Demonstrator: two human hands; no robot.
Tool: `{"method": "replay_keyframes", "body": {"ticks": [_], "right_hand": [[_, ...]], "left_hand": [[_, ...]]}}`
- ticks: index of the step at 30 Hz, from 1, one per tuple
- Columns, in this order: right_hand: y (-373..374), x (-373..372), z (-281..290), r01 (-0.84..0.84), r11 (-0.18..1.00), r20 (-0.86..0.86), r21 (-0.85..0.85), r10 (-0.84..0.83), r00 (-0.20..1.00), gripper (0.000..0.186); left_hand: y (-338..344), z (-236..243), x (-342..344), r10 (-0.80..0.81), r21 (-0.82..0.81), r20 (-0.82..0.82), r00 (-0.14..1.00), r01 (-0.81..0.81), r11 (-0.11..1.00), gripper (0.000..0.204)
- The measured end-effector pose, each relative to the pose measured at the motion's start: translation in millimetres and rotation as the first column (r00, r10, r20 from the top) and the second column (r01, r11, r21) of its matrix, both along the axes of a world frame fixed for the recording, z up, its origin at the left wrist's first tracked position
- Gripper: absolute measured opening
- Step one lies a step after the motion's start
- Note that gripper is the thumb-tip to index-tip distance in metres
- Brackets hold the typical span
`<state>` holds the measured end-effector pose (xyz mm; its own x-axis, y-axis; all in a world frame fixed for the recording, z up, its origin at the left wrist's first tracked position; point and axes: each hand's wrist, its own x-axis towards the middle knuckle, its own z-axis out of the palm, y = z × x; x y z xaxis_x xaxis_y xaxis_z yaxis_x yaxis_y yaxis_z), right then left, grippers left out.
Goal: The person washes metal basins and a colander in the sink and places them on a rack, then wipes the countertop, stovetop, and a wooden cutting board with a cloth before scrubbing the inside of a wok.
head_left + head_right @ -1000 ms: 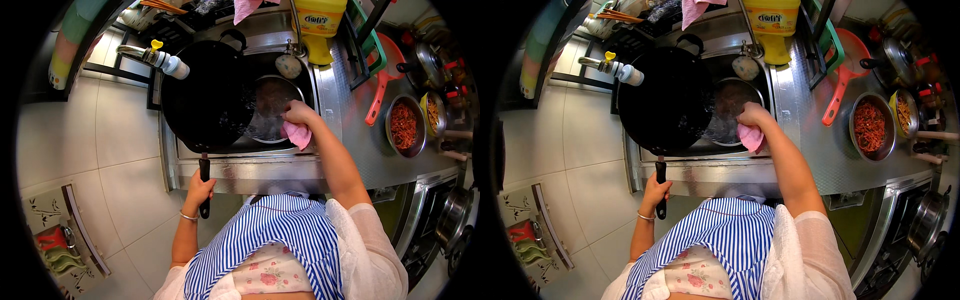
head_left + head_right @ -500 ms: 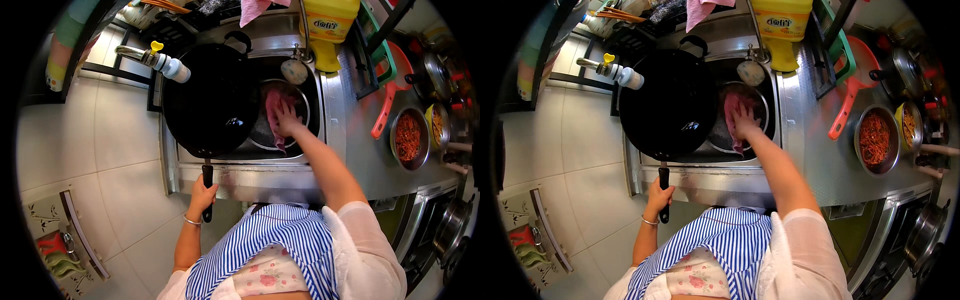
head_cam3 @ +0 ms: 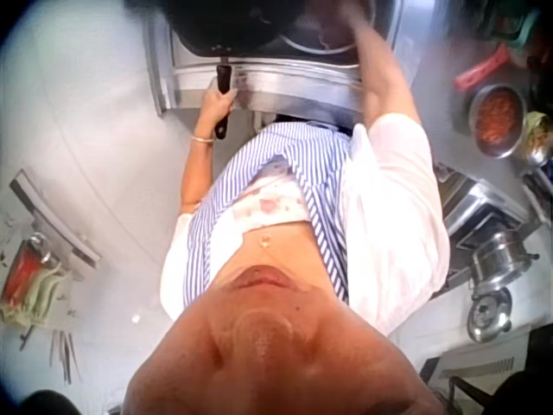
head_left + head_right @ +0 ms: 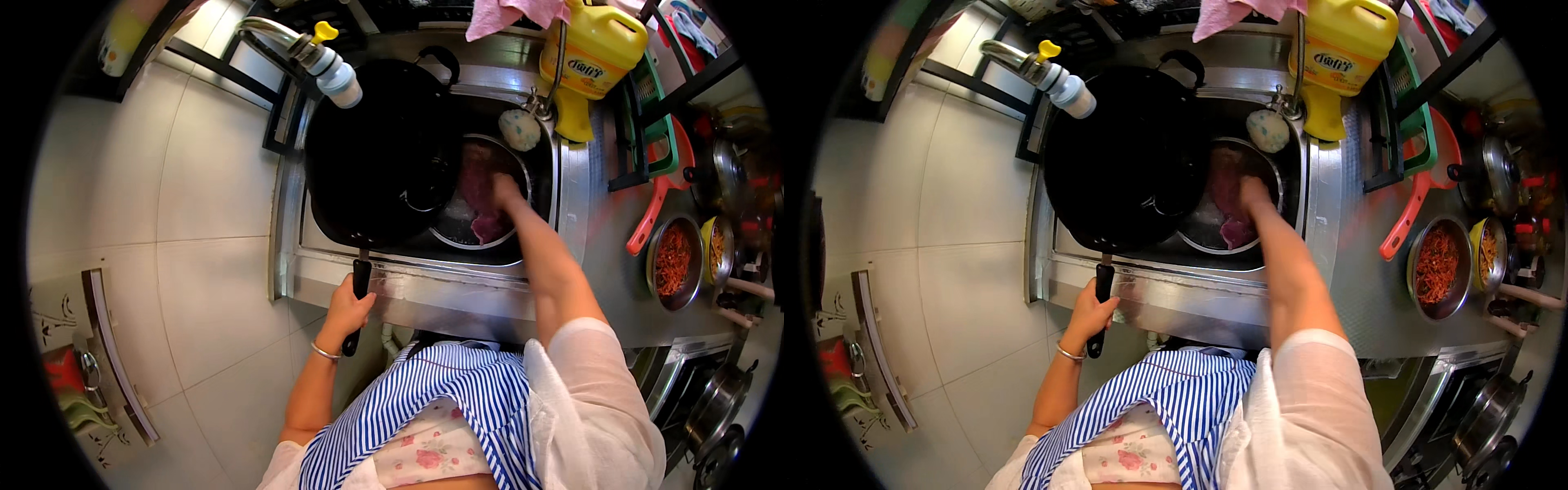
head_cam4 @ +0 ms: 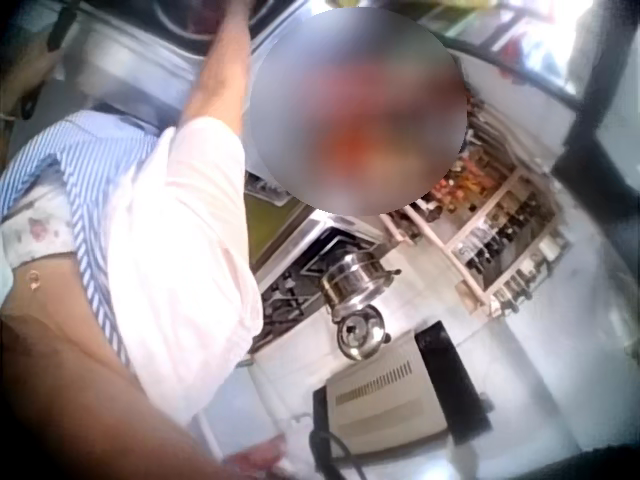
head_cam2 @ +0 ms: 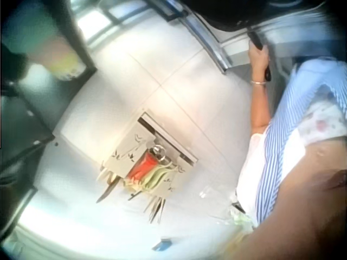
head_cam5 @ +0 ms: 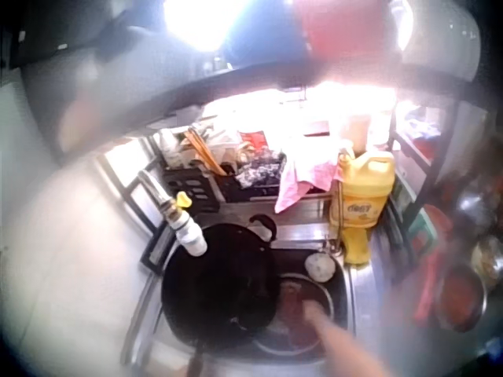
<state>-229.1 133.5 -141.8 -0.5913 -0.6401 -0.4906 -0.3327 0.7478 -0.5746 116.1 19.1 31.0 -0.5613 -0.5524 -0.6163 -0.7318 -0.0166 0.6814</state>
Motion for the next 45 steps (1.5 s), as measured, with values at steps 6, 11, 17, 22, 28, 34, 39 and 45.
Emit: {"method": "replay_keyframes", "body": {"ticks": [6,11,17,22,28,34,39,45], "right_hand": [[-9.6,25.7,134.7,0.338,0.724,0.612,-0.602,0.145,0.778,0.017],[-58.9,49.8,180.9,0.642,0.278,0.697,-0.714,0.368,0.616,0.013],[-98.1,61.7,126.7,0.907,0.130,0.906,-0.400,0.203,0.370,0.065],[-152.7,46.9,42.7,0.959,-0.005,0.818,-0.285,-0.522,0.240,0.068],[-225.9,18.7,78.3,0.860,-0.030,0.787,-0.510,-0.421,0.451,0.053],[-249.2,75.9,148.4,0.865,0.136,0.870,-0.483,-0.030,0.491,0.046],[-215.0,145.6,135.2,0.455,0.280,0.507,-0.845,0.152,0.848,0.045],[-103.6,150.8,108.0,-0.349,0.458,0.054,-0.818,0.664,0.745,0.051]], "left_hand": [[4.2,-5.3,2.8,0.053,0.049,-0.061,0.997,-0.050,0.998,0.020],[6.0,-6.7,-0.4,0.041,0.066,-0.043,0.998,-0.038,0.997,0.020],[11.7,0.1,2.4,0.055,0.116,-0.042,0.998,-0.049,0.992,0.023],[21.6,5.3,-6.4,0.083,0.200,-0.013,0.996,-0.079,0.977,0.021],[24.6,2.6,-9.4,0.089,0.227,-0.056,0.994,-0.074,0.971,0.021],[22.8,-1.2,-7.4,0.061,0.154,-0.028,0.998,-0.056,0.986,0.021],[14.7,-0.1,-10.3,0.026,0.110,0.025,0.999,-0.029,0.994,0.020],[7.7,3.0,-1.0,0.083,0.182,0.017,0.996,-0.085,0.980,0.026]]}}
